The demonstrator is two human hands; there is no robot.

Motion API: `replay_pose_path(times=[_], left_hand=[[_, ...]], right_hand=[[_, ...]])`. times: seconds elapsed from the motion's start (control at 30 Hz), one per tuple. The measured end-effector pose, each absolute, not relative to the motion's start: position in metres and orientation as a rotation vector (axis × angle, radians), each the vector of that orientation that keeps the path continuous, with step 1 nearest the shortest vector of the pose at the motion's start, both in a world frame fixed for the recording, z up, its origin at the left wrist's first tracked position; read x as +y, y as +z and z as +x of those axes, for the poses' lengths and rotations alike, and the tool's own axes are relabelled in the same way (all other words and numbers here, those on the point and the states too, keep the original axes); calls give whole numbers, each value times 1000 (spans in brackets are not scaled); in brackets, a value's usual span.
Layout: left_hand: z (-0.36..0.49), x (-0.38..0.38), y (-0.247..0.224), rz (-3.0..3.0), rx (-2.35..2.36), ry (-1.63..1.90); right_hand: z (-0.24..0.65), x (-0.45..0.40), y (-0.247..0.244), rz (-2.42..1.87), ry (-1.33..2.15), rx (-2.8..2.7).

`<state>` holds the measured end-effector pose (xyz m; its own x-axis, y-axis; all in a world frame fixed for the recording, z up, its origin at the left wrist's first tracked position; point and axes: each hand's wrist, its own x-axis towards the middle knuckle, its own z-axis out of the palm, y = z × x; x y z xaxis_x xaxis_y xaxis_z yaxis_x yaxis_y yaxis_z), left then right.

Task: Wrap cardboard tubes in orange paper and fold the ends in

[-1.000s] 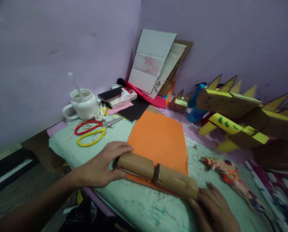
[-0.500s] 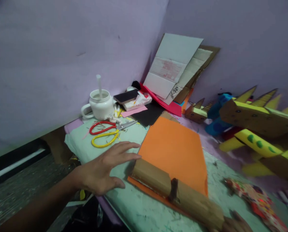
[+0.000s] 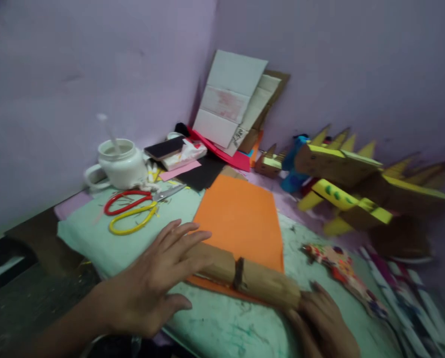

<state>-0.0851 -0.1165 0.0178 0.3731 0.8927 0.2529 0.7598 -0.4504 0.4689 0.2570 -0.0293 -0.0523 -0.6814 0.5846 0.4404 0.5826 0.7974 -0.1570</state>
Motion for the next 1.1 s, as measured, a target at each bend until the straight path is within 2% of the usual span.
replay_pose_path(times=[0.13,0.33,0.53,0.93,1.1], left_hand=[[-64,-110,26,2499,1453,580],[-32,-92,32,2617,1528,390],[-2,-72,34,2680,1595,110],[1,-59,23,2662,1557,163],[2,-56,22,2595,1573,210]], right_hand=[[237,-33,-32,-892,36,-2424],[233,-37,-32,-1012,301,-2356],[229,-38,-26,-1023,401,-2314],[231,-35,-26,-1043,427,-2293],[231,-34,-23,-1105,558,-2248]])
